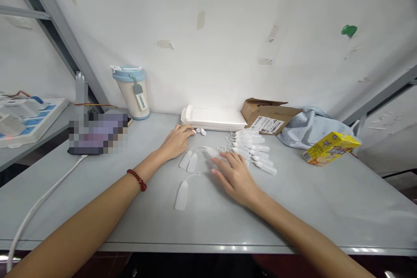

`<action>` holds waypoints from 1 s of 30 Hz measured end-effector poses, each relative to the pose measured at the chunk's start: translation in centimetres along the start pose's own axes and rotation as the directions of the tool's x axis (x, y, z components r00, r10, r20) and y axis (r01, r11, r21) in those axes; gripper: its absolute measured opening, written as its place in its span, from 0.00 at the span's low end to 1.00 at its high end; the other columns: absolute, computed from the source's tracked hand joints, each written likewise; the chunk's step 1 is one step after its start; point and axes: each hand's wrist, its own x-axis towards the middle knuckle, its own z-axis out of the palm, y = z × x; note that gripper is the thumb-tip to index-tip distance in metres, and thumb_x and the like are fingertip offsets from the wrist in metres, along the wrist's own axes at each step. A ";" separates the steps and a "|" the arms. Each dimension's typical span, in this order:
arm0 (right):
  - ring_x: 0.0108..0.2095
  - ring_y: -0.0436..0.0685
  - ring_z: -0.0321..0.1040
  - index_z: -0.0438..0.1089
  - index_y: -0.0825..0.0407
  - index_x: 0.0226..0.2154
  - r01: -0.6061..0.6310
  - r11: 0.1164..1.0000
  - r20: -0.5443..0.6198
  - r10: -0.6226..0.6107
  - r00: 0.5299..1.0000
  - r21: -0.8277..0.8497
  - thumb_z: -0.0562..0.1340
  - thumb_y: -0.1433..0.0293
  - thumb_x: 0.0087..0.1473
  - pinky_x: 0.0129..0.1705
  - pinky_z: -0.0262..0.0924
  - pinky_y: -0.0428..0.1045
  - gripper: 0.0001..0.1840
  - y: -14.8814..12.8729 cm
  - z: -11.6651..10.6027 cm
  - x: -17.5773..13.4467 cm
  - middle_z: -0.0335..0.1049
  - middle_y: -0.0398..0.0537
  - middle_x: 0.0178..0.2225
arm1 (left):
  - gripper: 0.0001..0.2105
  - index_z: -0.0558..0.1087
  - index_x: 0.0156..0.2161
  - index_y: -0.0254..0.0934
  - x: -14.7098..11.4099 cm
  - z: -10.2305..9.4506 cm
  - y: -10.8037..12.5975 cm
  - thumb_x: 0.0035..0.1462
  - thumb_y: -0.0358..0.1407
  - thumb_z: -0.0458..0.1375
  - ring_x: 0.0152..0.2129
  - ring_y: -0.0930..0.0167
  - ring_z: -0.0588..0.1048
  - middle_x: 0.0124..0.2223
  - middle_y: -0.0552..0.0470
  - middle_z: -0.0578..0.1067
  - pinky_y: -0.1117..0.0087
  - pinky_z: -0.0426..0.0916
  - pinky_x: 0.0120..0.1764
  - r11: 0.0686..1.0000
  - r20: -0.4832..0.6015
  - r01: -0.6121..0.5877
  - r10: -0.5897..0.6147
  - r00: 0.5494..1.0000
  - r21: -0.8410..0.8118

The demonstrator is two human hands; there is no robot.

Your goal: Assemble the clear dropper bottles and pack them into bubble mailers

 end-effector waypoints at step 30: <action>0.36 0.57 0.69 0.70 0.49 0.35 -0.358 0.590 -0.020 0.536 0.844 0.724 0.57 0.63 0.53 0.40 0.58 0.52 0.10 1.3 -2.2 0.8 0.73 0.45 0.31 | 0.17 0.72 0.45 0.38 0.1 -0.2 1.2 0.56 0.28 0.43 0.49 0.64 0.64 0.54 0.48 0.67 0.58 0.61 0.51 0.989 0.019 -0.041 0.044 0.999 -0.143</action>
